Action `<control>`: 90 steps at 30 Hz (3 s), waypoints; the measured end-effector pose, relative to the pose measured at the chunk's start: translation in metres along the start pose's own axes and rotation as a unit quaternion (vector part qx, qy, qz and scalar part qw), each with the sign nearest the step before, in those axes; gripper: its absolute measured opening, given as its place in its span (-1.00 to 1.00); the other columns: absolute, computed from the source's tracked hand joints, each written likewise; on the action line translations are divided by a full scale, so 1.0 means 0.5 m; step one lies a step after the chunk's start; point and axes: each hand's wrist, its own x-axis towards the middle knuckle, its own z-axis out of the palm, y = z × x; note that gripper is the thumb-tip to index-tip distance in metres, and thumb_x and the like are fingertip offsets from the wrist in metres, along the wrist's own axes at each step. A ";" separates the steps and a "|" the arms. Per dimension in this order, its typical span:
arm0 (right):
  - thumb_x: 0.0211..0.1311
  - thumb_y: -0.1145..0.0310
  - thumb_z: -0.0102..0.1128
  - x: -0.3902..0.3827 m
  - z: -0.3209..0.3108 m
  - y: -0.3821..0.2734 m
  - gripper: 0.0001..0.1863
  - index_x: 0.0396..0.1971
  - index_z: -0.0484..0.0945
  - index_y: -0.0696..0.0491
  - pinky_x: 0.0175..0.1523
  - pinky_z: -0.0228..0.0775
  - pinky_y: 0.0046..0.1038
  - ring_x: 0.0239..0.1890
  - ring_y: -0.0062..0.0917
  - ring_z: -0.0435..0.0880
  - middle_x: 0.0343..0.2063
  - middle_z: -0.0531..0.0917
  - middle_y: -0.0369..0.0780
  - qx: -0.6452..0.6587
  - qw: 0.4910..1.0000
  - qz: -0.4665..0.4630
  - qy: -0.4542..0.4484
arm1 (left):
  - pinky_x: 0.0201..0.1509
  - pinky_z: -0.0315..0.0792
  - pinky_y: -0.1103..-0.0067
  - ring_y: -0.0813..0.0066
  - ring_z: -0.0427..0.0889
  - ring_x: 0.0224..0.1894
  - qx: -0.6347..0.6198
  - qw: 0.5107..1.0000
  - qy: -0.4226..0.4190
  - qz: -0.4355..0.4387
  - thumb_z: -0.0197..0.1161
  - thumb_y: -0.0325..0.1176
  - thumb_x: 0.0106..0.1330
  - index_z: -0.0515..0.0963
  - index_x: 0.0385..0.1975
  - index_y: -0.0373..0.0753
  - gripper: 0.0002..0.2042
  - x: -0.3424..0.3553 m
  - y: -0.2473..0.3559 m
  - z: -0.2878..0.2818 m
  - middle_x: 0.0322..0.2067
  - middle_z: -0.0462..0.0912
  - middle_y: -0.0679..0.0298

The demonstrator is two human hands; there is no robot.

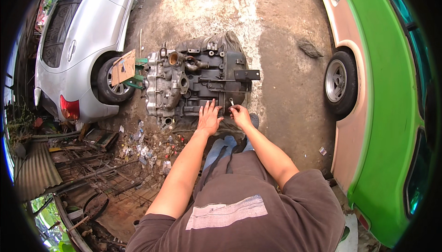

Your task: The person uses a wrench to loosen and tighten bolts on a car engine block resting on the ground. They repeatedly reposition the wrench and adjust their grip while working on different bolt locations on the engine.

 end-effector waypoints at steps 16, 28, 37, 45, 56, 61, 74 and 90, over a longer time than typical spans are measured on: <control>0.48 0.23 -0.10 -0.042 0.044 0.001 -0.56 0.28 0.39 0.03 0.15 0.39 -0.14 0.10 0.02 0.57 0.00 0.61 0.10 -0.122 0.991 -0.048 0.037 | 0.54 -0.20 0.09 0.10 -0.13 0.54 -0.009 1.000 0.000 0.003 0.26 -0.12 0.33 0.35 0.28 -0.05 -0.47 0.000 -0.002 0.001 0.49 -0.03 0.12; 0.34 0.44 -0.07 -0.045 0.058 0.021 -0.40 0.40 0.21 0.03 0.10 0.42 -0.13 0.01 -0.04 0.55 -0.14 0.62 0.01 -0.426 0.884 -0.185 0.048 | 0.54 -0.20 0.10 0.10 -0.13 0.54 -0.007 1.000 -0.014 0.003 0.23 -0.13 0.36 0.32 0.29 -0.03 -0.48 0.000 -0.001 -0.008 0.50 -0.04 0.12; 0.26 0.43 0.03 -0.059 0.063 -0.044 -0.47 0.26 0.38 0.12 0.02 0.46 0.00 -0.11 0.06 0.64 -0.17 0.65 0.10 -0.360 0.926 -0.114 0.033 | 0.54 -0.20 0.09 0.11 -0.14 0.54 -0.005 1.000 -0.011 0.000 0.23 -0.14 0.34 0.34 0.29 -0.05 -0.48 0.001 0.000 -0.005 0.50 -0.04 0.12; 0.27 0.30 0.27 0.038 -0.001 -0.107 -0.74 -0.37 0.64 0.24 -0.32 0.58 -0.37 -0.60 -0.49 0.66 -0.52 0.70 -0.10 0.054 0.995 -0.025 0.084 | 0.54 -0.20 0.10 0.12 -0.14 0.54 -0.015 1.000 -0.005 -0.001 0.22 -0.14 0.35 0.34 0.28 -0.05 -0.49 -0.003 0.002 -0.002 0.49 -0.04 0.13; 0.31 0.20 0.16 0.023 0.008 -0.102 -0.67 -0.33 0.64 0.22 -0.14 0.46 -0.09 -0.20 0.07 0.64 -0.38 0.66 0.12 -0.257 0.946 -0.148 0.132 | 0.54 -0.18 0.09 0.10 -0.12 0.54 -0.006 1.000 -0.002 0.005 0.23 -0.14 0.35 0.34 0.27 -0.05 -0.50 0.000 -0.005 0.003 0.49 -0.03 0.13; 0.31 0.24 0.17 -0.016 -0.005 -0.084 -0.70 -0.21 0.67 0.19 -0.09 0.52 -0.25 -0.19 -0.12 0.73 -0.30 0.72 0.02 -0.156 0.963 -0.192 0.104 | 0.53 -0.16 0.09 0.08 -0.11 0.53 -0.003 1.000 -0.002 0.014 0.23 -0.14 0.35 0.35 0.26 -0.05 -0.51 0.002 -0.007 0.002 0.49 -0.03 0.10; 0.33 0.36 0.16 -0.067 0.025 -0.015 -0.73 -0.07 0.65 0.14 0.13 0.46 -0.29 -0.01 -0.23 0.64 -0.14 0.71 -0.08 -0.222 0.916 -0.322 0.091 | 0.52 -0.14 0.09 0.06 -0.08 0.53 -0.012 1.000 0.013 0.022 0.27 -0.16 0.32 0.37 0.26 -0.06 -0.49 0.000 -0.007 0.003 0.48 0.01 0.10; 0.35 0.24 0.17 0.028 0.009 -0.057 -0.70 -0.26 0.67 0.20 -0.21 0.50 -0.29 -0.33 -0.22 0.75 -0.46 0.74 -0.06 -0.150 0.976 -0.122 0.101 | 0.52 -0.15 0.10 0.07 -0.08 0.53 -0.003 1.000 0.005 0.026 0.23 -0.15 0.35 0.34 0.27 -0.07 -0.50 0.002 -0.008 0.004 0.48 -0.01 0.08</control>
